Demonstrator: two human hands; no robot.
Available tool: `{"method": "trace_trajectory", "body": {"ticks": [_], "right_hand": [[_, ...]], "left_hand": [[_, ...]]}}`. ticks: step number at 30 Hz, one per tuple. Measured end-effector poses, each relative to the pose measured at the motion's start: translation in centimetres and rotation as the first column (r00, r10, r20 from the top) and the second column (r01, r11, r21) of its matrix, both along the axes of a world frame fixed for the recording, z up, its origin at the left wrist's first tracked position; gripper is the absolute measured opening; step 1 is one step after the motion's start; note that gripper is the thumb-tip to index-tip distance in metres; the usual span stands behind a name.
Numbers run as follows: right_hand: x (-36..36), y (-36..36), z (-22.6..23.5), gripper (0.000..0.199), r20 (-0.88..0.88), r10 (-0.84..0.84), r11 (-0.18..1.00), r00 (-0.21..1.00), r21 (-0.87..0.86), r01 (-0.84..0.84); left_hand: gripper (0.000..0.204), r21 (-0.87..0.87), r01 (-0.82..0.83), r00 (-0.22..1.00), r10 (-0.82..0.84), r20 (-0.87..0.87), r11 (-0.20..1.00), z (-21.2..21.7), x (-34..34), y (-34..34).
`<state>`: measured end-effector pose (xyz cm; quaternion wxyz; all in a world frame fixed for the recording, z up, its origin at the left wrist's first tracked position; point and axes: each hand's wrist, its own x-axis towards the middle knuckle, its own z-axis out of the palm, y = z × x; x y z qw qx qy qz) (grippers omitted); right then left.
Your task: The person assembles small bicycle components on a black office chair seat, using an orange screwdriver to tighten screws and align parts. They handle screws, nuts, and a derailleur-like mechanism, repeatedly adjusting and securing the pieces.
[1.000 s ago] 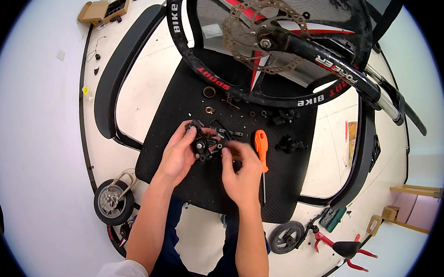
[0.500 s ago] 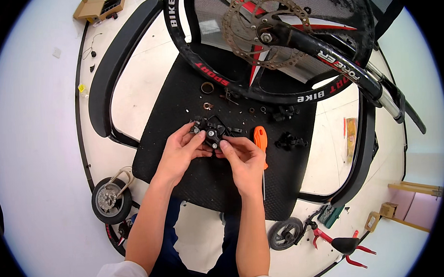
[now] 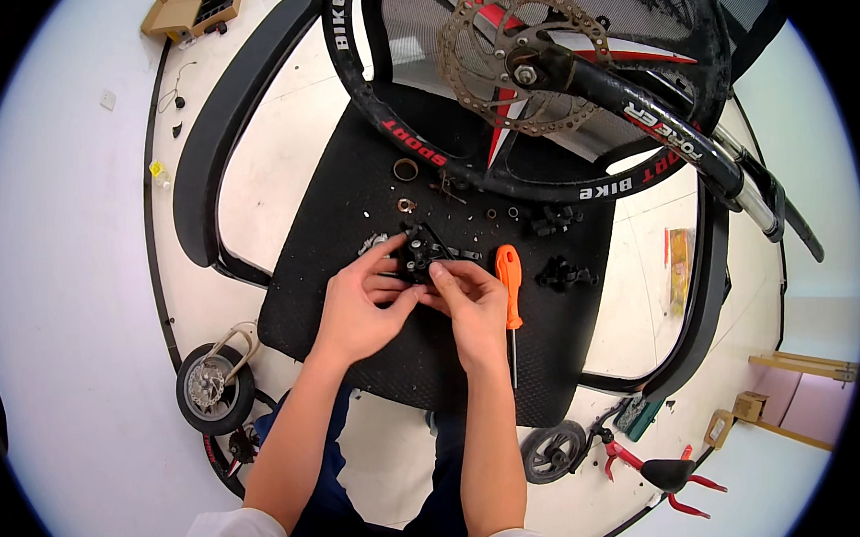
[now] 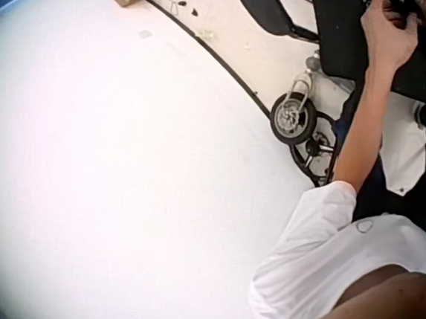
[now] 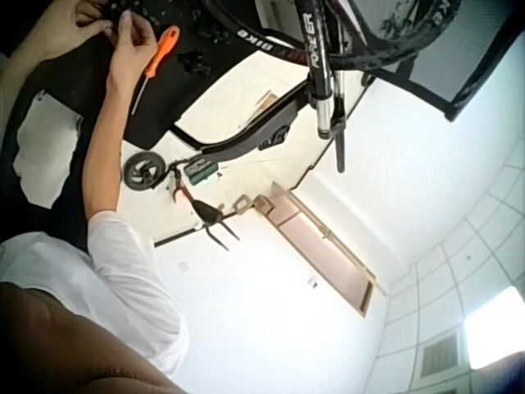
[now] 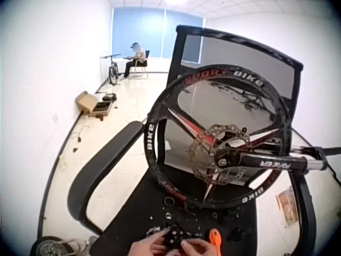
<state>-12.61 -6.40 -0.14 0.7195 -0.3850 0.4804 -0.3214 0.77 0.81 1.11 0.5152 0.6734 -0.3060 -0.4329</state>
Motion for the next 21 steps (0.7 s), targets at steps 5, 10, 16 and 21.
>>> {"method": "trace_trajectory", "body": {"ticks": [5,10,16,21], "right_hand": [[1.1,0.1,0.0,0.018,-0.098,-0.024,0.983,0.995,-0.185,0.005],[1.6,-0.4,-1.0,0.021,-0.177,0.062,0.964,0.982,-0.245,-0.105],[1.9,-0.1,0.2,0.02,-0.266,0.044,0.929,0.963,-0.343,-0.137],[1.3,-0.3,-1.1,0.023,-0.313,0.023,0.933,0.949,-0.335,-0.133]], "left_hand": [[0.045,-0.159,0.06,0.847,0.034,0.531,0.985,-0.7,0.0,0.0],[0.058,-0.178,0.256,0.757,-0.082,0.648,0.95,-2.7,0.2,-0.5],[0.055,-0.15,0.304,0.794,-0.164,0.586,0.941,-1.9,1.3,-0.1],[0.052,-0.11,0.348,0.771,-0.217,0.599,0.931,-1.9,1.2,-0.2]]}}
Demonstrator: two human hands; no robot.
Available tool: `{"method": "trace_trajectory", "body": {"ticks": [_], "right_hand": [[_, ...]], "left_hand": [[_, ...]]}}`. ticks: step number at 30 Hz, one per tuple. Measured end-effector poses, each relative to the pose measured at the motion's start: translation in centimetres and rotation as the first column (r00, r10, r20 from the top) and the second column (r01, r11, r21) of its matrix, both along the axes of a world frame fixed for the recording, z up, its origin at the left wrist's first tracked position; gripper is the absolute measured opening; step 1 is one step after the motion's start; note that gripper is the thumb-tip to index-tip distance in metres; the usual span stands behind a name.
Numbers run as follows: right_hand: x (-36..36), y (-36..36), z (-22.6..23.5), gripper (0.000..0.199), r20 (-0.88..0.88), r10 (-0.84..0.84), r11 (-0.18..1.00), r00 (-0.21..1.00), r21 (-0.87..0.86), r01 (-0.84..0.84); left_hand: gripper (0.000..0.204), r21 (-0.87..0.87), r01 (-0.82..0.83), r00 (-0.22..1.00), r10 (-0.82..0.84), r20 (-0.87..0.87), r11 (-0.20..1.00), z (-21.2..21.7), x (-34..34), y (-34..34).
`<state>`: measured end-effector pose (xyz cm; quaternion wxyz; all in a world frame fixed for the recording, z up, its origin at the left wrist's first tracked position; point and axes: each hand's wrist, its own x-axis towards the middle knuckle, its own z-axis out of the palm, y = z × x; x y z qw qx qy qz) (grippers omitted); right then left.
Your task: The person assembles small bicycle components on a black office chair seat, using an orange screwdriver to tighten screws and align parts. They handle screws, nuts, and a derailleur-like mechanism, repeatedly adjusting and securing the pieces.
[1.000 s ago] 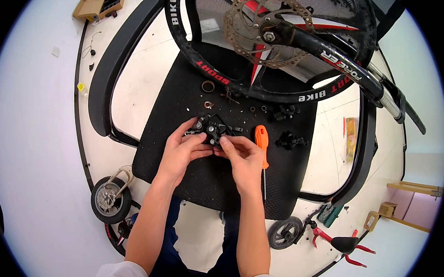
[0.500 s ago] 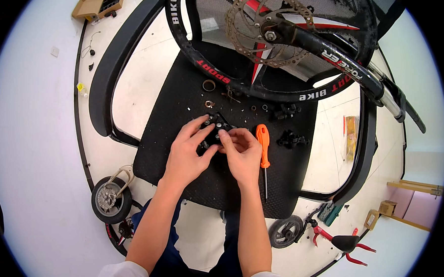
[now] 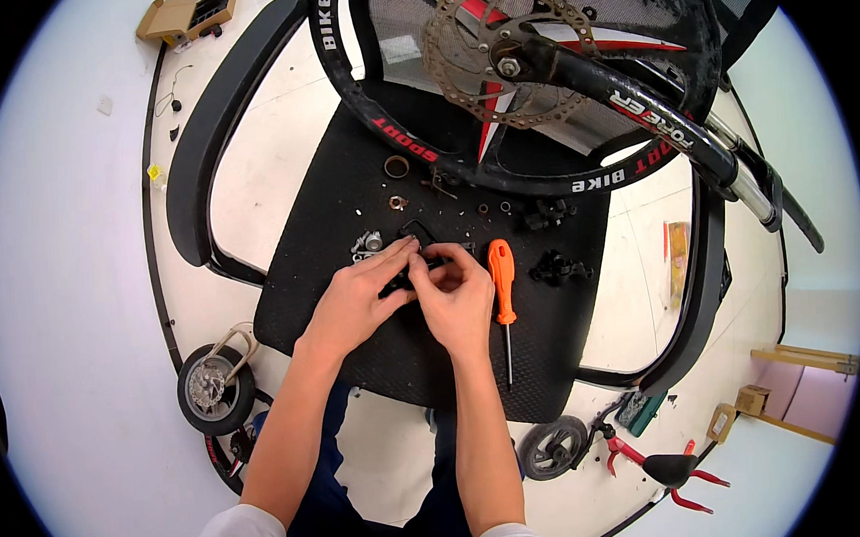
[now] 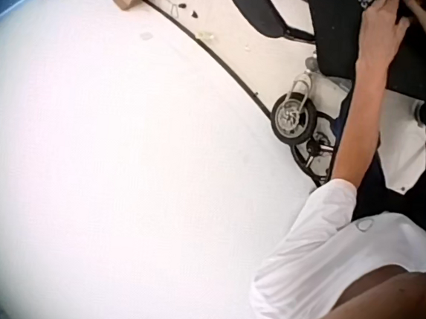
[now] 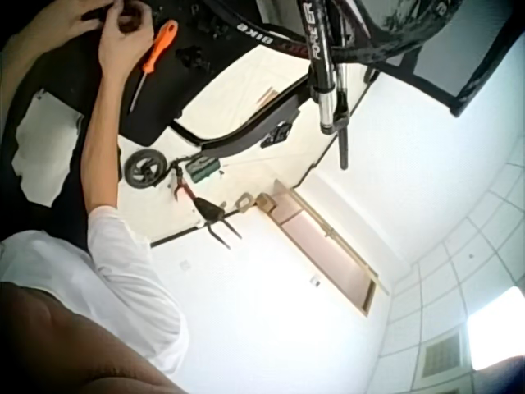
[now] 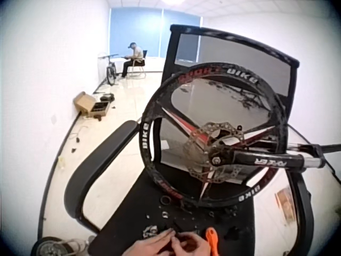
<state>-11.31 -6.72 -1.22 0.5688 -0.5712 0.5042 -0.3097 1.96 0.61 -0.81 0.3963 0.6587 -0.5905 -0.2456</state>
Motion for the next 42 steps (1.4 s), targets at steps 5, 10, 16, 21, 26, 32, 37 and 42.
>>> {"method": "trace_trajectory", "body": {"ticks": [5,10,16,21,26,32,37,42], "right_hand": [[0.1,-0.3,0.2,0.025,-0.026,-0.032,0.998,0.999,0.051,0.034],[-0.8,-1.0,2.0,0.026,0.255,-0.083,0.985,0.963,0.165,0.041],[-1.9,-0.6,2.1,0.052,0.032,0.343,0.92,0.939,-0.212,-0.329],[-2.3,-0.9,1.4,0.042,-0.078,0.39,0.897,0.917,-0.19,-0.398],[-2.2,-0.3,1.5,0.037,-0.037,0.33,0.933,0.943,-0.135,-0.332],[-1.9,0.1,1.3,0.035,-0.008,0.271,0.954,0.963,-0.132,-0.27],[-1.9,0.1,1.0,0.034,-0.006,0.248,0.959,0.969,-0.142,-0.246],[-2.0,-0.1,1.0,0.033,0.016,0.26,0.96,0.965,-0.114,-0.257]], "left_hand": [[0.052,0.031,-0.034,0.999,0.035,-0.018,0.999,0.2,-0.3,-0.3],[0.039,0.093,-0.315,0.863,0.326,-0.386,0.945,0.3,0.3,-0.4],[0.039,0.142,-0.179,0.86,0.225,-0.458,0.973,2.0,0.3,0.2],[0.034,0.107,-0.291,0.804,0.304,-0.511,0.951,1.9,-0.4,-0.1],[0.028,0.012,-0.366,0.829,0.332,-0.449,0.931,1.6,-0.7,-0.1],[0.027,0.0,-0.327,0.849,0.294,-0.44,0.945,1.8,-1.0,-0.4],[0.026,-0.05,-0.347,0.872,0.303,-0.383,0.936,2.0,-1.4,-0.4],[0.026,-0.096,-0.379,0.871,0.32,-0.374,0.92,1.5,-2.2,-0.3]]}}
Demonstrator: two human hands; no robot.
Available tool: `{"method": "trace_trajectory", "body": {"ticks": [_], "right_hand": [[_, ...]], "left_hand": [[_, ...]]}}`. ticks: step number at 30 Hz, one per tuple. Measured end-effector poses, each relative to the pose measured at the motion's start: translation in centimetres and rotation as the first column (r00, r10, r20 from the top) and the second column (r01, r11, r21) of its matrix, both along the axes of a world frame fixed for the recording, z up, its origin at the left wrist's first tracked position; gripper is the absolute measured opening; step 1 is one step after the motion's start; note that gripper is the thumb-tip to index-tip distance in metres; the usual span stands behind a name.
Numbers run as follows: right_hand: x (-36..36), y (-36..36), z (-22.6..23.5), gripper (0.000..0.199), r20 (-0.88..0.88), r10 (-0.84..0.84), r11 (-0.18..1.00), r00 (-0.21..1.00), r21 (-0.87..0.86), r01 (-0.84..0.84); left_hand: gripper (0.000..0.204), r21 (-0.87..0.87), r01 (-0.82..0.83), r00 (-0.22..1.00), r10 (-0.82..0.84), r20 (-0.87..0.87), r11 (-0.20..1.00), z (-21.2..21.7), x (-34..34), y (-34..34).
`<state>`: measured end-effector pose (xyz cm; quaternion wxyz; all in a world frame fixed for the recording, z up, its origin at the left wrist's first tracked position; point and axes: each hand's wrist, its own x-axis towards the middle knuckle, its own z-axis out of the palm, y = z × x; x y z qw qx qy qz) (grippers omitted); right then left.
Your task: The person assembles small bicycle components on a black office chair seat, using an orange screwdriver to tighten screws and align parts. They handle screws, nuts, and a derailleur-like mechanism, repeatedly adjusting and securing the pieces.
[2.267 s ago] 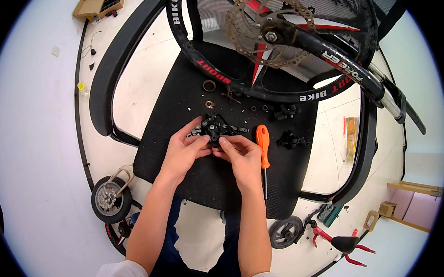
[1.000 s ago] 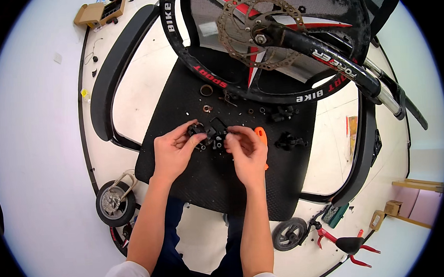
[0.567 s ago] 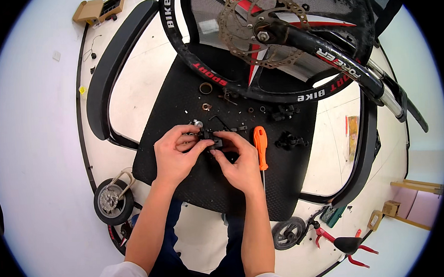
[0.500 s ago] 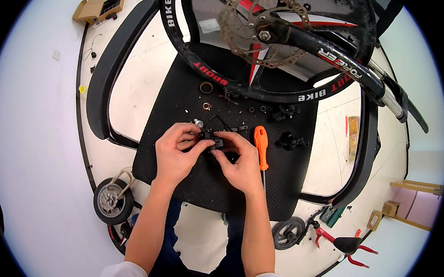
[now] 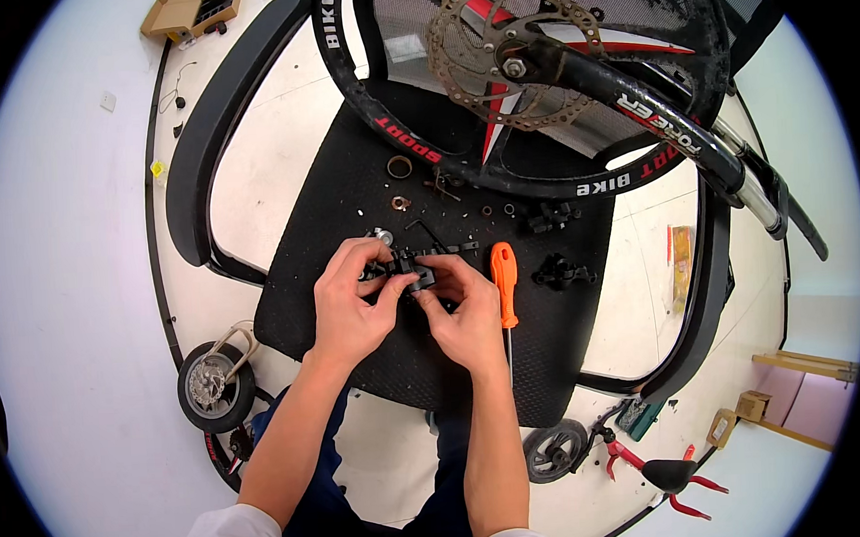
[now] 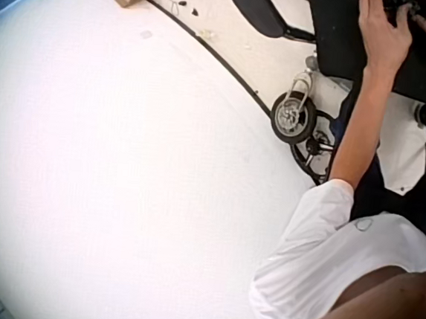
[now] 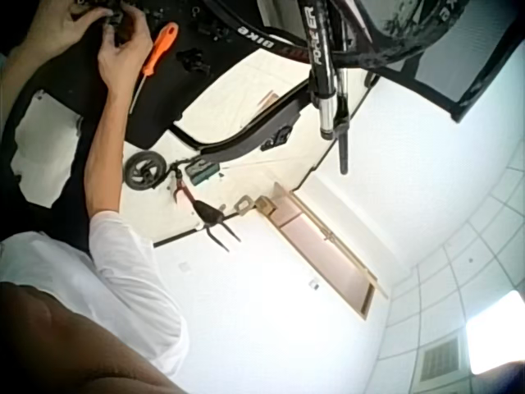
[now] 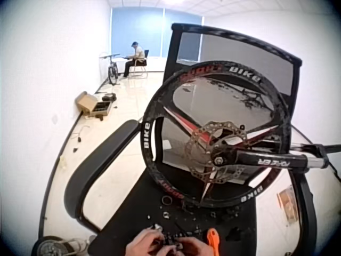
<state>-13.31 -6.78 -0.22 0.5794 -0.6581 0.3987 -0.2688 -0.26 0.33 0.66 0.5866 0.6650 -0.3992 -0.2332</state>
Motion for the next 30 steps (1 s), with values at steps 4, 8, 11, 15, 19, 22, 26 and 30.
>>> {"method": "trace_trajectory", "body": {"ticks": [4,8,11,15,19,22,26,30], "right_hand": [[-0.1,-0.2,0.1,0.033,-0.001,0.021,0.999,1.0,0.031,-0.021],[-0.3,-0.3,0.5,0.035,-0.005,0.037,0.998,0.999,0.058,-0.037],[-0.6,-0.3,1.2,0.038,-0.007,0.078,0.996,0.997,0.03,-0.078],[-0.9,-0.6,1.4,0.045,0.043,0.109,0.991,0.993,-0.084,-0.105],[-0.3,-0.3,1.6,0.054,-0.038,0.121,0.984,0.992,-0.128,-0.124],[0.1,-0.1,0.8,0.055,-0.068,0.099,0.974,0.993,-0.197,-0.11],[0.8,0.3,0.5,0.052,-0.121,0.051,0.929,0.991,-0.358,-0.092],[0.9,0.2,0.1,0.052,-0.151,0.044,0.921,0.988,-0.376,-0.098]], "left_hand": [[0.025,-0.018,-0.027,0.999,0.027,0.024,0.999,-0.3,-0.5,0.0],[0.025,-0.044,0.014,0.998,-0.012,0.067,0.999,-0.4,-0.3,0.0],[0.025,-0.043,0.094,0.995,-0.092,0.045,0.995,-0.1,0.7,0.0],[0.025,-0.039,0.187,0.982,-0.189,-0.033,0.982,0.1,1.4,0.1],[0.026,-0.009,0.228,0.974,-0.228,0.004,0.974,0.1,1.9,0.2],[0.026,0.005,0.168,0.986,-0.168,-0.016,0.986,0.6,1.9,0.3],[0.026,0.002,0.179,0.981,-0.179,0.071,0.984,0.3,2.2,0.5],[0.029,0.008,0.179,0.981,-0.179,0.07,0.984,0.0,1.9,0.5]]}}
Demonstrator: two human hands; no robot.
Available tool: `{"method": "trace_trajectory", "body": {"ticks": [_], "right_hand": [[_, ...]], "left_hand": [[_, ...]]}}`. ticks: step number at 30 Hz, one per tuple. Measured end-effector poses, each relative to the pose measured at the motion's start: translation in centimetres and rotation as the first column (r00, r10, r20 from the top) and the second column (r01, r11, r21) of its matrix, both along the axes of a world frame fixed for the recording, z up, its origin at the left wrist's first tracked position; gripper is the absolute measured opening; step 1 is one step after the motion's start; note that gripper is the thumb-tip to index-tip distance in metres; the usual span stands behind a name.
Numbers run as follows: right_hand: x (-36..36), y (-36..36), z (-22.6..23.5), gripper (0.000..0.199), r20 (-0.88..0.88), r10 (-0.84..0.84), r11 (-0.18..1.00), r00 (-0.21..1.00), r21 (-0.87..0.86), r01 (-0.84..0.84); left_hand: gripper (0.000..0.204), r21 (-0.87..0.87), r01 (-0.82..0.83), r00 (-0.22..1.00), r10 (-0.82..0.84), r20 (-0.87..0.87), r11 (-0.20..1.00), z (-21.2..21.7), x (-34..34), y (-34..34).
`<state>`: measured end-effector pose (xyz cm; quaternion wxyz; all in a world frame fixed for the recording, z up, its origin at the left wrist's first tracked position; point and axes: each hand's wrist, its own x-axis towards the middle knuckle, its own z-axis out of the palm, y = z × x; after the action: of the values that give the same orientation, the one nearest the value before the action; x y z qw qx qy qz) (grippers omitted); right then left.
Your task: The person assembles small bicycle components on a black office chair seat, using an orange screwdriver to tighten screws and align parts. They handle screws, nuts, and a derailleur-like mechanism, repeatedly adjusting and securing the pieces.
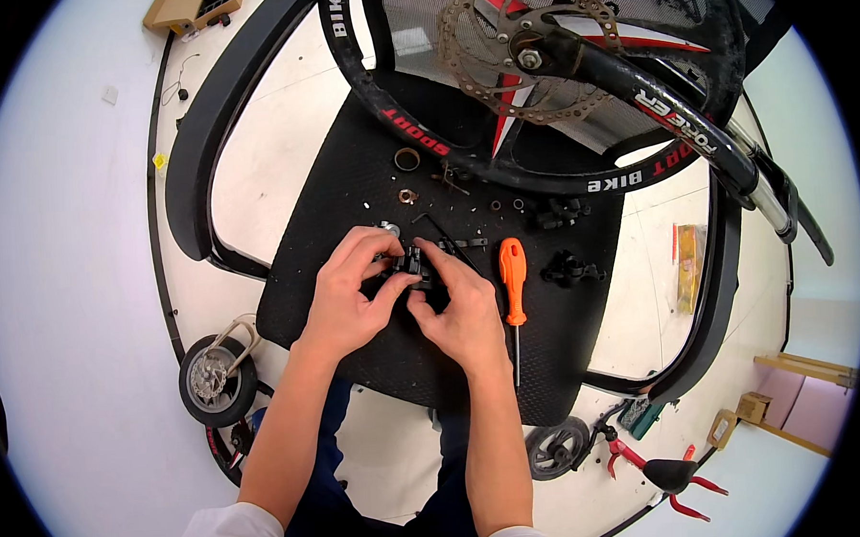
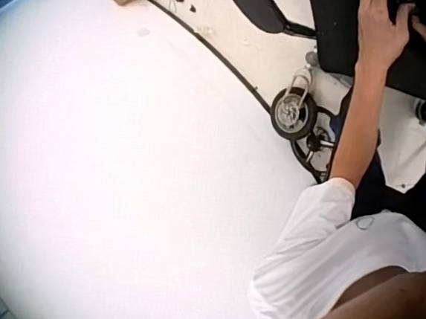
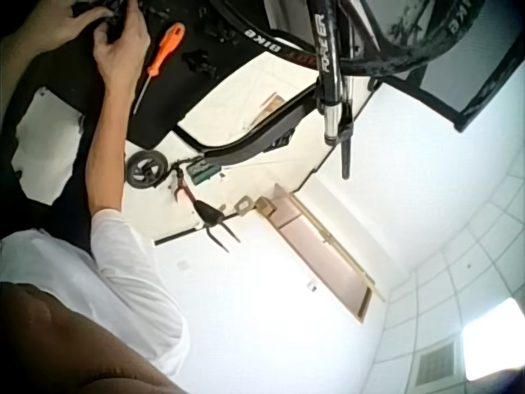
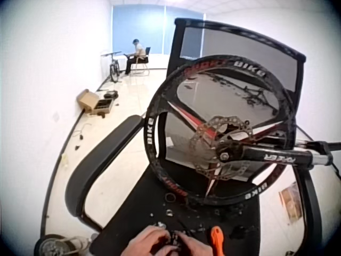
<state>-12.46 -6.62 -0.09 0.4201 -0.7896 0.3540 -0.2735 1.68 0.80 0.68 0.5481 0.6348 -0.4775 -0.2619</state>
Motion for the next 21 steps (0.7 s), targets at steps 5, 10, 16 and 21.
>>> {"method": "trace_trajectory", "body": {"ticks": [5,10,16,21], "right_hand": [[-0.1,-0.1,0.3,0.051,0.001,0.023,0.999,1.0,0.033,-0.023],[-0.5,-0.5,1.1,0.051,0.043,0.048,0.98,0.998,0.191,-0.056],[-1.5,-1.0,0.7,0.048,0.128,0.071,0.974,0.989,0.203,-0.097],[-1.5,-0.7,0.4,0.044,0.14,0.074,0.964,0.987,0.245,-0.107]], "left_hand": [[0.03,-0.029,-0.034,0.994,0.036,0.099,0.999,-0.7,-0.6,0.1],[0.028,0.021,-0.015,1.0,0.015,-0.01,1.0,0.0,-0.7,0.1],[0.028,0.026,0.036,0.995,-0.034,-0.093,0.999,0.8,-0.2,0.1],[0.026,0.055,0.058,0.997,-0.056,-0.047,0.997,0.3,0.2,0.4]]}}
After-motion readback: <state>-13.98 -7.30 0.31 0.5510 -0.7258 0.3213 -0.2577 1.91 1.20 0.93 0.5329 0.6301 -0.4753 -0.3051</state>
